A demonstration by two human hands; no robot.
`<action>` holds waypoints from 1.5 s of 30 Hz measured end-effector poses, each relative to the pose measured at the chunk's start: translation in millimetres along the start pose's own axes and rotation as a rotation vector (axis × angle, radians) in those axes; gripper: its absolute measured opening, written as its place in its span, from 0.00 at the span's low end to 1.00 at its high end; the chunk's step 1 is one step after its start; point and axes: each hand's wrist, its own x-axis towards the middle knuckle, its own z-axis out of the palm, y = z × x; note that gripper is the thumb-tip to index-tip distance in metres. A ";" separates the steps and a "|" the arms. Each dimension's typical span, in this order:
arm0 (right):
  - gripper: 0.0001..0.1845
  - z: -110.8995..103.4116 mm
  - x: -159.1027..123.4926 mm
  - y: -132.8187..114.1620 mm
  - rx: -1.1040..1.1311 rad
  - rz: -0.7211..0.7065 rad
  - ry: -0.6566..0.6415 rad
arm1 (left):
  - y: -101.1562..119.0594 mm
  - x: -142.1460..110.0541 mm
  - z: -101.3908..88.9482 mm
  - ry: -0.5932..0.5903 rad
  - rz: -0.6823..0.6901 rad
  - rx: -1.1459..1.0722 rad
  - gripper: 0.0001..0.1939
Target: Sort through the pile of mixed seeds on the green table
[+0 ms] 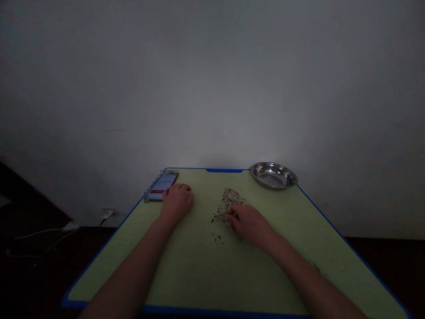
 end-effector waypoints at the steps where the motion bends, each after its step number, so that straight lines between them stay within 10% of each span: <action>1: 0.10 0.3 -0.2 0.9 0.007 -0.002 -0.003 | -0.3 0.5 -0.6 0.070 -0.045 0.042 0.15; 10: 0.10 1.6 -1.2 5.3 0.033 -0.004 0.016 | -12.6 1.0 6.0 0.074 -0.251 0.156 0.27; 15: 0.09 -4.1 -4.6 2.9 0.021 0.006 0.020 | -5.6 4.7 -3.6 0.192 -0.116 0.078 0.21; 24: 0.09 -5.7 -8.1 1.0 -0.004 0.007 -0.010 | -2.4 6.2 1.2 -0.115 -0.020 -0.149 0.15; 45: 0.10 -6.5 6.1 8.4 -0.158 -0.024 0.039 | -3.7 6.8 5.6 -0.208 -0.035 -0.194 0.15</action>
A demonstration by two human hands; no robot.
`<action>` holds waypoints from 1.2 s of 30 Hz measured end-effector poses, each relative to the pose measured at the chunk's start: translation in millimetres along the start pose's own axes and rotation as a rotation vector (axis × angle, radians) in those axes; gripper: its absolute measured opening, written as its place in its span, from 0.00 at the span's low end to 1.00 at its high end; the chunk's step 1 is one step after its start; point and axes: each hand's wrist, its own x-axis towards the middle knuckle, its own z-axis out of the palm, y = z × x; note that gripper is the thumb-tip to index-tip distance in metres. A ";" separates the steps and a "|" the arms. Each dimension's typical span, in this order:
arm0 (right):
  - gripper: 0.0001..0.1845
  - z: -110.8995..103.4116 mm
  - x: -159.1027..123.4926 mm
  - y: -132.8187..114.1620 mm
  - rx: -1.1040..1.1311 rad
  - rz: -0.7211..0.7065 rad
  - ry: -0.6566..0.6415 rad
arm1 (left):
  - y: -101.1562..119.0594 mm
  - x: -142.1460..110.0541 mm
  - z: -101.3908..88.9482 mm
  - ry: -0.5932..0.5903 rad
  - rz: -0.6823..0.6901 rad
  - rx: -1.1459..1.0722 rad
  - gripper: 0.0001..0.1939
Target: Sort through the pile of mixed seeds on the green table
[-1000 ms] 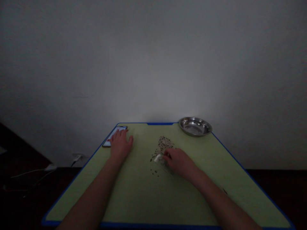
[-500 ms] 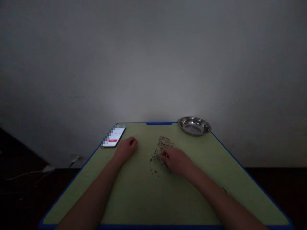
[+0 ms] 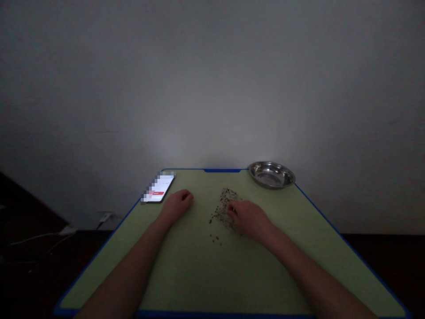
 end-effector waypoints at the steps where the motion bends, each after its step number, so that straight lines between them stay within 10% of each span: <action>1: 0.10 -1.4 -0.1 -0.7 -0.004 -0.002 -0.005 | 0.5 -0.3 -0.4 -0.001 0.001 -0.002 0.15; 36: 0.09 -5.9 7.7 -15.9 -0.029 -0.121 -0.091 | 2.3 -0.8 -0.9 -0.038 -0.009 0.018 0.15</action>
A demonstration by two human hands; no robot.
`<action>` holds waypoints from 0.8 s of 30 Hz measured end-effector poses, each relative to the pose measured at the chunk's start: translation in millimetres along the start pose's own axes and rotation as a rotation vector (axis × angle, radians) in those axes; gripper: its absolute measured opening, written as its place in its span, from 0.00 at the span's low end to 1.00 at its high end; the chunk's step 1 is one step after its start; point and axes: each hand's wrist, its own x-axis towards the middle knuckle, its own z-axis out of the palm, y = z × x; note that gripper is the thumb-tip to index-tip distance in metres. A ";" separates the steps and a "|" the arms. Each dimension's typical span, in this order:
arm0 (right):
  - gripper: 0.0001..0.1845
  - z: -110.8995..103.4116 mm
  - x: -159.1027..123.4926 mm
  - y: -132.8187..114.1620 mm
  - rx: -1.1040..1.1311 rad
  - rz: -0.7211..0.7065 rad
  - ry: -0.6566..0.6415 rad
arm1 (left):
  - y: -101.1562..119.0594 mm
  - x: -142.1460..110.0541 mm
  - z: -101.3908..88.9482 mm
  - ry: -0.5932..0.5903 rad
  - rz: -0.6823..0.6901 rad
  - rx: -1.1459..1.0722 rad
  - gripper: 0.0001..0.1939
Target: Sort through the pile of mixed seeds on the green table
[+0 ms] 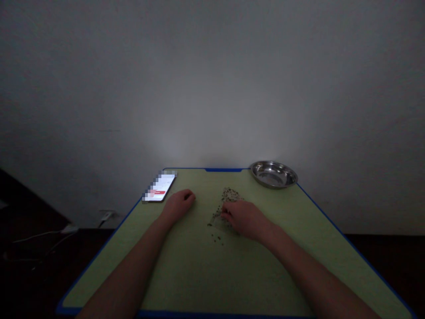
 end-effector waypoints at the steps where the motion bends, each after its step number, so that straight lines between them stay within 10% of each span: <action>1: 0.09 0.4 0.1 0.2 0.004 -0.001 0.001 | 0.2 -0.1 -0.3 0.000 -0.001 -0.001 0.15; 24: 0.09 -0.5 1.9 -2.0 0.011 -0.015 -0.013 | -1.4 0.8 1.0 -0.012 0.001 0.011 0.15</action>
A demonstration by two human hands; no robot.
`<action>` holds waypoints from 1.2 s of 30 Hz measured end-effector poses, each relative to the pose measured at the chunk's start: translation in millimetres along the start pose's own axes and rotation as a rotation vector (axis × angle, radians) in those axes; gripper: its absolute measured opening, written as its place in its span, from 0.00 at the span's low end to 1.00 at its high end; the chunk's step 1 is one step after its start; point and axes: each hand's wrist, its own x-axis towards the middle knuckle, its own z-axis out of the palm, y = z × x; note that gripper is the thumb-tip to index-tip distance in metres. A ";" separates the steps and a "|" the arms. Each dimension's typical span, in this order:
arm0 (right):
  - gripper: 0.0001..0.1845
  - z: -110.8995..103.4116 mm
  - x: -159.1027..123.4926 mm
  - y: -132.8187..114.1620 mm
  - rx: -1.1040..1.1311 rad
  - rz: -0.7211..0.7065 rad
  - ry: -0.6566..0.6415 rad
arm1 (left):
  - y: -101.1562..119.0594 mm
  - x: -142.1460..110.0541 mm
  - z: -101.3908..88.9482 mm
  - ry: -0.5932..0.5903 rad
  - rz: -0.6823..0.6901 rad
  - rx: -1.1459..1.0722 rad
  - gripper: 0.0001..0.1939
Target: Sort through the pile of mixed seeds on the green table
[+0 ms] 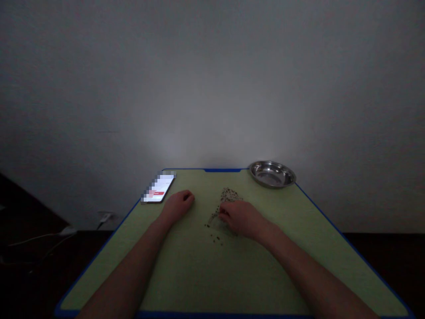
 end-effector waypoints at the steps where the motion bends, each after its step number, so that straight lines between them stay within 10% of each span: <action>1: 0.09 0.0 0.7 -1.2 -0.005 0.001 0.006 | 0.1 0.0 -0.2 0.001 0.002 0.003 0.15; 21: 0.09 -10.3 -36.6 17.2 0.160 0.057 -0.053 | 1.5 -0.3 -1.3 0.005 0.021 0.003 0.15; 36: 0.11 -5.4 -9.9 32.2 -0.088 0.070 0.042 | 1.9 -0.3 -2.3 -0.008 0.012 0.009 0.15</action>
